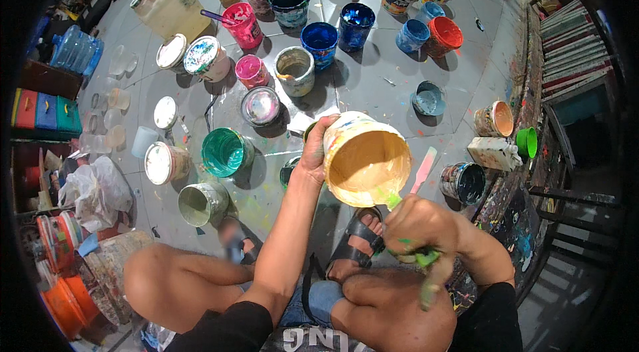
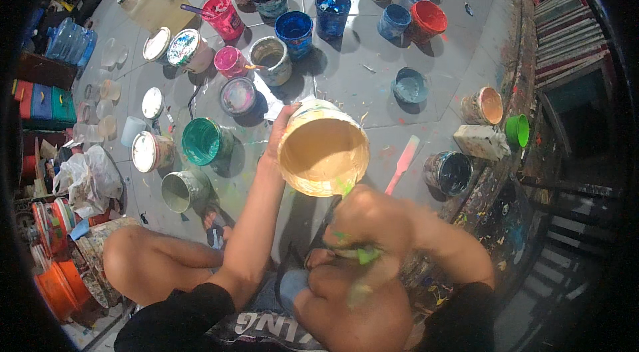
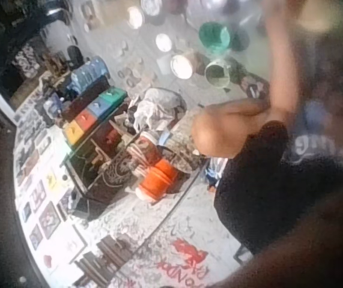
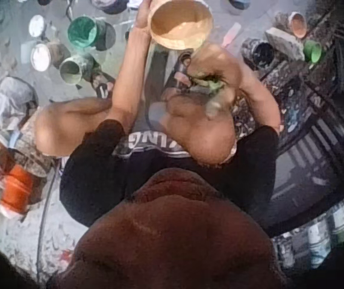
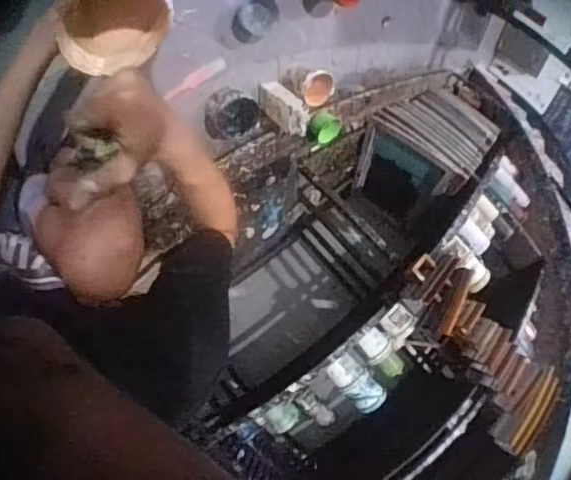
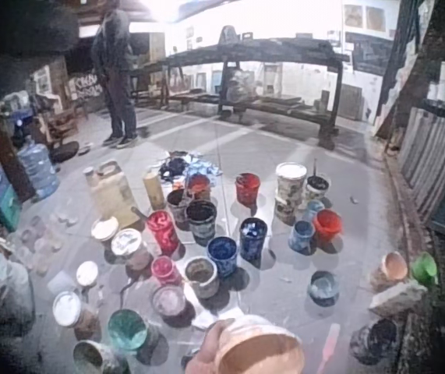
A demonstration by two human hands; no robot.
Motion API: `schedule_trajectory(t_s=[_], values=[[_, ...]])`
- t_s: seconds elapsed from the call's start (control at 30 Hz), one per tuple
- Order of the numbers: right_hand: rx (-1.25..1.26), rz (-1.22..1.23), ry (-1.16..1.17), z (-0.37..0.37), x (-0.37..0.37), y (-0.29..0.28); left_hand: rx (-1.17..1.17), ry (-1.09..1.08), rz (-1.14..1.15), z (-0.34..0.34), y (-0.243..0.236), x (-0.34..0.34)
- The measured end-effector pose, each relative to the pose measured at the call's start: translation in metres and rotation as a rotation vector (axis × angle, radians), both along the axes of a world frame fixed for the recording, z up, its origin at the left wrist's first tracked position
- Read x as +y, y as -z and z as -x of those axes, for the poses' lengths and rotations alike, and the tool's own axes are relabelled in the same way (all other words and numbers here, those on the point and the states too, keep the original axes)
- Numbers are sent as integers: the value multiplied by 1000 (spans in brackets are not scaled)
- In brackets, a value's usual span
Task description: The person stirs light-colored ink in a plastic container with a spatula and then cleans the spatula with a blue cloth.
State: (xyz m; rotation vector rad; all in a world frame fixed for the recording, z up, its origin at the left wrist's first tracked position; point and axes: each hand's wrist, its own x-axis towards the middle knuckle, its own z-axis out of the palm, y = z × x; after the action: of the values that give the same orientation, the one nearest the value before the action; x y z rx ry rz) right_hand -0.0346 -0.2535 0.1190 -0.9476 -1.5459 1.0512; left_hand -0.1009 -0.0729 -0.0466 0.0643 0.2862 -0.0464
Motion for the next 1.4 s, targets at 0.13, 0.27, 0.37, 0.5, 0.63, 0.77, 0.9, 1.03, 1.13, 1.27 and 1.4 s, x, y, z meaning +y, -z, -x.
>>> schedule_trajectory(t_s=[0.13, 0.27, 0.37, 0.5, 0.63, 0.77, 0.9, 1.03, 1.13, 1.27, 1.4], values=[[16, 34, 315, 23, 4, 19, 24, -66, -33, -4, 0, -4], [312, 142, 612, 36, 10, 13, 27, -111, -22, -6, 4, -15], [504, 72, 788, 45, 25, 11, -3, -133, -62, -6, 5, -23], [1200, -183, 993, 35, 55, 4, -20, -180, -57, -2, -6, -32], [1215, -319, 1056, 3, 55, 1, -50, -185, -56, -2, -5, -35], [908, -470, 1119, 3, 57, -12, -13, -181, -63, 4, -2, -36], [316, -508, 1145, 10, 42, -7, -103, -172, -27, 2, -6, -39], [-71, -488, 1161, 13, 58, 11, -191, -183, -47, 1, -11, -42], [198, -328, 992, 23, 59, 15, -123, -100, -34, 4, -11, -36], [342, -151, 871, 35, 40, 15, -100, -181, -103, 6, -6, -31], [-209, -321, 978, 6, 28, 26, -71, -215, -81, 6, -4, -39]])
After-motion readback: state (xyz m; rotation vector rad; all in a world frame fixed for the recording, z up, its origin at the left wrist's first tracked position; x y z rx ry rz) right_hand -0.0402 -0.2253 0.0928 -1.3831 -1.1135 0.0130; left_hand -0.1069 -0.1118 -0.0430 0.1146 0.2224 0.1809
